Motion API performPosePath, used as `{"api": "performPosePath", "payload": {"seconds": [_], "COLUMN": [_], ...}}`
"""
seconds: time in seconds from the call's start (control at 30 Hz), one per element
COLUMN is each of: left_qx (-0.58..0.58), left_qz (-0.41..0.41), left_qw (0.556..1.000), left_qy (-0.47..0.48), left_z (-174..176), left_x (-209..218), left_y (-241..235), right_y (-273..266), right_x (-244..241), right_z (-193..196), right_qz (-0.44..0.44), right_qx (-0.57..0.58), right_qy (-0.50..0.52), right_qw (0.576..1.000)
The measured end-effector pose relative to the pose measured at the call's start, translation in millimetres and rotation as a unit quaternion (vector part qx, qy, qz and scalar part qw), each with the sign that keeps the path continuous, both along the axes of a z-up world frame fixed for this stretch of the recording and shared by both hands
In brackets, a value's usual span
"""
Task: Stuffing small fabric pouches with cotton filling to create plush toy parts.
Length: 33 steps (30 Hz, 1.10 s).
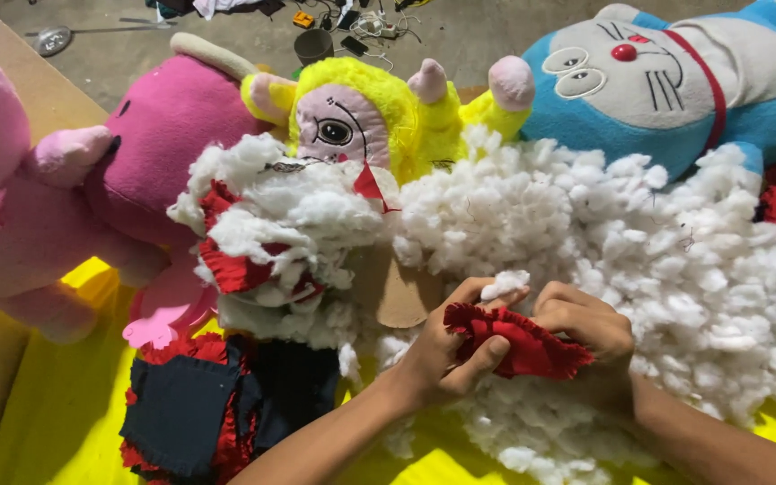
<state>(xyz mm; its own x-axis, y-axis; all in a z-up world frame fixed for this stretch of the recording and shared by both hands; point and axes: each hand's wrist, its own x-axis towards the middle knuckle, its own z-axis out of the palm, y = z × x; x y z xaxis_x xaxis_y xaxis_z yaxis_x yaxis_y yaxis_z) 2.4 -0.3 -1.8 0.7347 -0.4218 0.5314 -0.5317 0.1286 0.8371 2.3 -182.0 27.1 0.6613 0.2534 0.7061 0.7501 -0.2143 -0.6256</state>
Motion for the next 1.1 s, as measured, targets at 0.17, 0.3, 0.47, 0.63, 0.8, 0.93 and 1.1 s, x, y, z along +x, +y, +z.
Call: {"api": "performPosePath", "payload": {"seconds": [0.17,0.3,0.47,0.63,0.8,0.93,1.1], "left_qx": [0.003,0.007,-0.007,-0.042,-0.163,-0.09,-0.202], "left_qz": [-0.009,-0.019,-0.014,0.0,0.088,0.33,0.254], "left_qw": [1.0,0.999,0.999,0.997,0.972,0.923,0.931], "left_qy": [0.019,0.035,0.046,0.069,0.147,0.175,0.165], "left_z": [-5.3,-10.1,-2.2,-14.7,-32.8,-55.0,-53.8], "left_x": [3.2,3.3,4.2,3.3,-1.3,-4.1,3.1], "left_y": [0.9,-0.7,0.7,-1.8,-3.1,-2.9,-3.9], "right_y": [1.0,2.4,5.3,9.8,-6.1,-3.8,-9.8], "right_x": [11.2,13.2,16.8,18.2,17.2,9.2,16.2], "right_z": [-0.7,0.3,2.2,5.3,-33.3,-22.6,-13.6], "right_qz": [0.008,0.007,0.019,0.031,0.037,-0.096,-0.09], "right_qx": [-0.003,-0.012,-0.011,-0.017,0.043,-0.036,-0.15], "right_qy": [-0.023,-0.037,-0.03,-0.037,-0.027,-0.009,-0.018], "right_qw": [1.0,0.999,0.999,0.999,0.998,0.995,0.984]}}
